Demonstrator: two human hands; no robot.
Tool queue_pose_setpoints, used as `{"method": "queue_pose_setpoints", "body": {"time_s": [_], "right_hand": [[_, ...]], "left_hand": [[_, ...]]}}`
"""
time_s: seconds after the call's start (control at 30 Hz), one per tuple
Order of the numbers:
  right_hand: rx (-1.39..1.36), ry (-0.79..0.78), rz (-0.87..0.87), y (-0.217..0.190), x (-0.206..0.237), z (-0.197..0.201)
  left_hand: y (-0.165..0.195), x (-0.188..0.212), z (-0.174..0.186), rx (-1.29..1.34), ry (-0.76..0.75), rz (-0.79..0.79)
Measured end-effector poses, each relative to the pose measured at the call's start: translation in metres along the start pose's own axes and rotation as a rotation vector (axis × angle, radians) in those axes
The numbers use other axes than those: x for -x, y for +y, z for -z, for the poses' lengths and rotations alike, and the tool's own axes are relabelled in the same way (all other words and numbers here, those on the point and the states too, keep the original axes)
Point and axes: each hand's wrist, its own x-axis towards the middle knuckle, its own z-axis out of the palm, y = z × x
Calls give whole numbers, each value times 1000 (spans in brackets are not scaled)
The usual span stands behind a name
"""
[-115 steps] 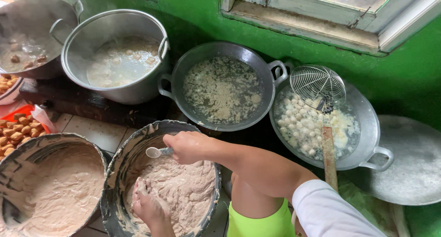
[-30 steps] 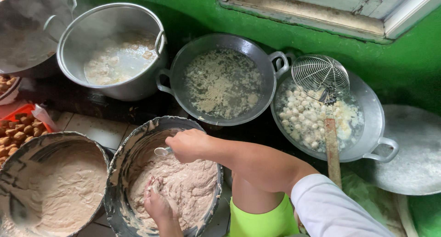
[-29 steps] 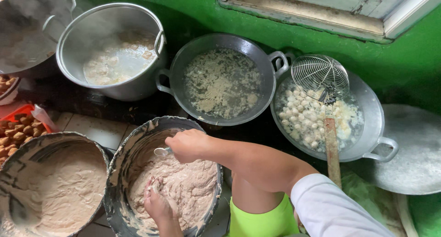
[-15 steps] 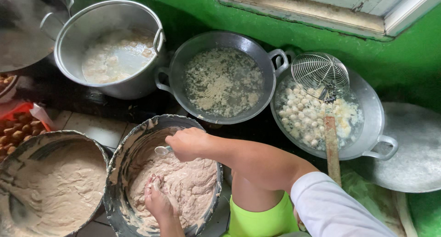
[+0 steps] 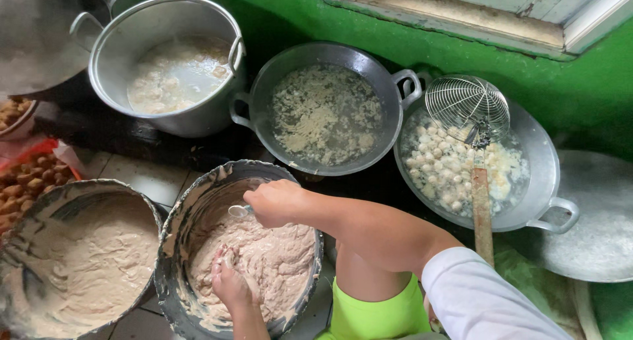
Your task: The person scoops dough from a large bowl using a spoon and drops small portions into a pot of hot oil to fry. The person occasionally uses a slotted spoon to stir the frying dough balls. The person sits on the floor while working.
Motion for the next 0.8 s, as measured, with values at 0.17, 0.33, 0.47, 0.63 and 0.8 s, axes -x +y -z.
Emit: {"method": "queue_pose_setpoints", "body": {"time_s": [0.17,0.33,0.47,0.63,0.8], "right_hand": [[18,22,32,5,1,-2],[39,41,80,8,2,-1],[56,4,49,8,1,1],[70,7,36,7,2,2],[65,6,32,7,3,3]], "left_hand": [[-5,0,0,-17,10,-19],[-9,2,0,21,27,19],[-12,3,-3,32,27,-16],[-8,7,-6,38,13,-6],[-5,10,-9,51,9,7]]}}
